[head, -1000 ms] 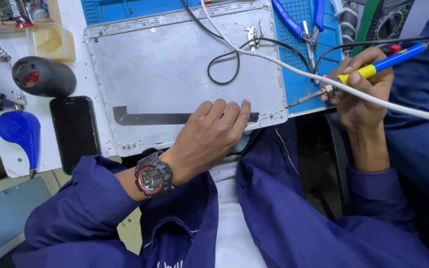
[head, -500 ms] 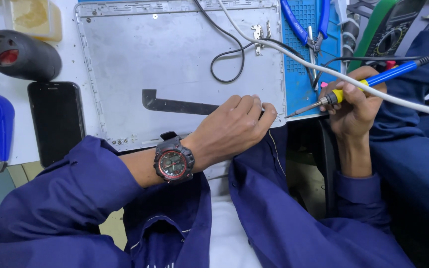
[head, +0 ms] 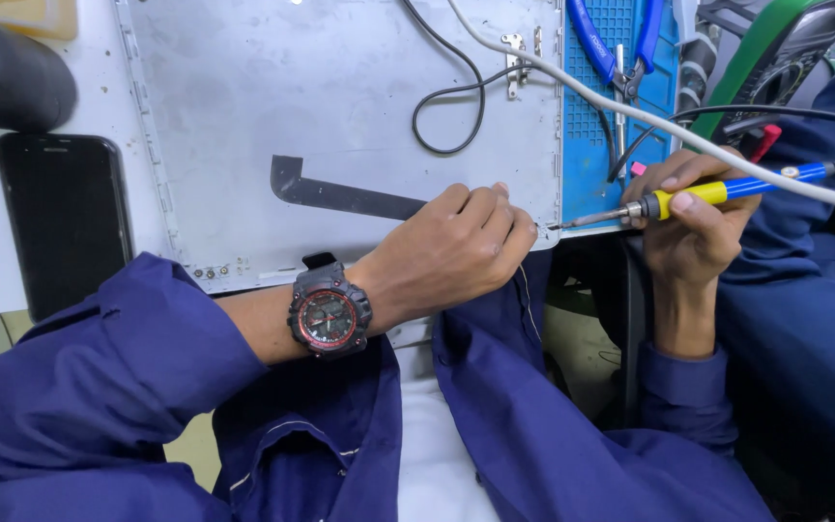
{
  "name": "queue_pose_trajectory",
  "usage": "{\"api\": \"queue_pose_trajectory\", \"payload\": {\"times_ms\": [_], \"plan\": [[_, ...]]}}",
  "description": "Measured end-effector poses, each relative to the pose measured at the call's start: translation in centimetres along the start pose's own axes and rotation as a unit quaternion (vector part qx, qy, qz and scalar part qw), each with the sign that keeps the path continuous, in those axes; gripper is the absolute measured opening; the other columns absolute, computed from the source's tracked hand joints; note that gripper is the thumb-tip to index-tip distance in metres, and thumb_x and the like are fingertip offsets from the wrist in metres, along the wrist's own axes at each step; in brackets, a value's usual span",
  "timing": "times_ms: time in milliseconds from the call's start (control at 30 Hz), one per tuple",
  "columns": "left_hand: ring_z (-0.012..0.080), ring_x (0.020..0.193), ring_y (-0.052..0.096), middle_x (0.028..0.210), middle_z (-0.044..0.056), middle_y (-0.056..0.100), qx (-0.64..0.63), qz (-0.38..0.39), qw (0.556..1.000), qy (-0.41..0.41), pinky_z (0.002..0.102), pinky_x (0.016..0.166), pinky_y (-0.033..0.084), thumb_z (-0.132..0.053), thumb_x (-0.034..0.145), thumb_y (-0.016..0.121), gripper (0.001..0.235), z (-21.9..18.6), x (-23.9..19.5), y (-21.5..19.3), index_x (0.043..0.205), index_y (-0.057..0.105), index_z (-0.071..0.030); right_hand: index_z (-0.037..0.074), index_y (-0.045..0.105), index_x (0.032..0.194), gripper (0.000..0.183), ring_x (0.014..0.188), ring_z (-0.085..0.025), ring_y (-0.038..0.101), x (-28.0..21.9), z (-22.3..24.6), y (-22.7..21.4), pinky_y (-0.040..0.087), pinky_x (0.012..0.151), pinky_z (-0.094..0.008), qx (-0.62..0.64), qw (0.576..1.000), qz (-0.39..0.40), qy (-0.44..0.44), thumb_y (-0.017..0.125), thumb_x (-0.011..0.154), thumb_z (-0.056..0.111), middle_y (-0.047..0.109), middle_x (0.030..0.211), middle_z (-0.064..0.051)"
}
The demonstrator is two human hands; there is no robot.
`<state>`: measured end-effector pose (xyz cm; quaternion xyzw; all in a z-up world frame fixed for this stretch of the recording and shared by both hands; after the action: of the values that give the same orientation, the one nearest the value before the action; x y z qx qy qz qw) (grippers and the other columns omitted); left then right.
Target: The person uses a soldering iron to apply heat to a metal casing resting on their lap. They hold the casing steady with their left hand while manipulating the soldering iron with their right hand. The workspace is cluttered with various electronic components and tools.
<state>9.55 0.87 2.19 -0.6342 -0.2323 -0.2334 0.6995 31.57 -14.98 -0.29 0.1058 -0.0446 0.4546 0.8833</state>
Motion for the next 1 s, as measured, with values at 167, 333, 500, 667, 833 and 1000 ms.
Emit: {"api": "queue_pose_trajectory", "payload": {"times_ms": [167,333,500,667,833,1000], "plan": [[0.0119,0.065,0.051,0.069,-0.004,0.054,0.022,0.001,1.000,0.008,0.026,0.057,0.036,0.003,0.099,0.065,0.022,-0.7,0.0,0.2,0.085,0.060,-0.014,0.003,0.055,0.097,0.018,0.058,-0.027,0.054,-0.7,0.2,-0.3,0.053,0.058,-0.036,-0.036,0.999,-0.002,-0.016,0.065,0.089,0.016,0.051,0.076,-0.012],[0.0136,0.067,0.056,0.076,0.001,0.063,0.013,-0.002,1.000,0.008,0.027,0.058,0.040,0.001,0.099,0.065,0.016,-1.0,0.3,0.0,0.090,0.063,-0.012,0.002,0.054,0.095,0.021,0.057,-0.026,0.053,-0.6,0.9,0.3,0.048,0.055,-0.033,-0.060,0.997,0.001,-0.044,0.064,0.089,0.019,0.050,0.074,-0.014],[0.0105,0.062,0.049,0.068,-0.005,0.053,0.040,-0.006,0.999,0.005,0.026,0.056,0.033,0.003,0.099,0.065,0.022,-1.2,0.2,0.0,0.086,0.062,-0.014,0.002,0.052,0.093,0.017,0.053,-0.026,0.050,-0.7,1.2,0.6,0.048,0.055,-0.035,-0.075,0.994,0.009,-0.072,0.062,0.088,0.016,0.049,0.069,-0.015],[0.0105,0.062,0.049,0.068,-0.004,0.055,0.039,0.006,0.999,0.007,0.026,0.056,0.034,0.003,0.100,0.066,0.021,-1.4,0.0,0.0,0.087,0.063,-0.013,0.003,0.051,0.093,0.017,0.055,-0.027,0.050,-1.0,1.0,0.4,0.048,0.056,-0.037,-0.101,0.991,0.004,-0.092,0.063,0.089,0.015,0.050,0.073,-0.013],[0.0099,0.062,0.048,0.068,-0.005,0.054,0.044,0.003,0.999,0.003,0.026,0.056,0.033,0.003,0.100,0.066,0.023,-1.4,-0.1,0.1,0.086,0.063,-0.015,0.004,0.055,0.092,0.015,0.059,-0.026,0.054,-1.2,1.2,0.5,0.051,0.058,-0.036,-0.133,0.985,0.009,-0.108,0.066,0.090,0.014,0.056,0.076,-0.012],[0.0107,0.062,0.049,0.067,-0.004,0.053,0.043,-0.003,0.999,-0.004,0.027,0.056,0.034,0.004,0.100,0.066,0.023,-1.6,-0.2,0.3,0.085,0.062,-0.014,0.005,0.052,0.091,0.013,0.059,-0.026,0.053,-1.7,1.3,0.5,0.050,0.059,-0.038,-0.143,0.981,0.007,-0.134,0.064,0.088,0.011,0.056,0.077,-0.012]]}}
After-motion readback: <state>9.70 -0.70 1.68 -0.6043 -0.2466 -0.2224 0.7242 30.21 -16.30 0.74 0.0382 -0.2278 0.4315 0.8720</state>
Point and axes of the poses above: each hand's wrist, its own x-axis towards the middle knuckle, its own y-axis out of the palm, z = x × y, the point moved 3 cm from there along x, towards the middle knuckle
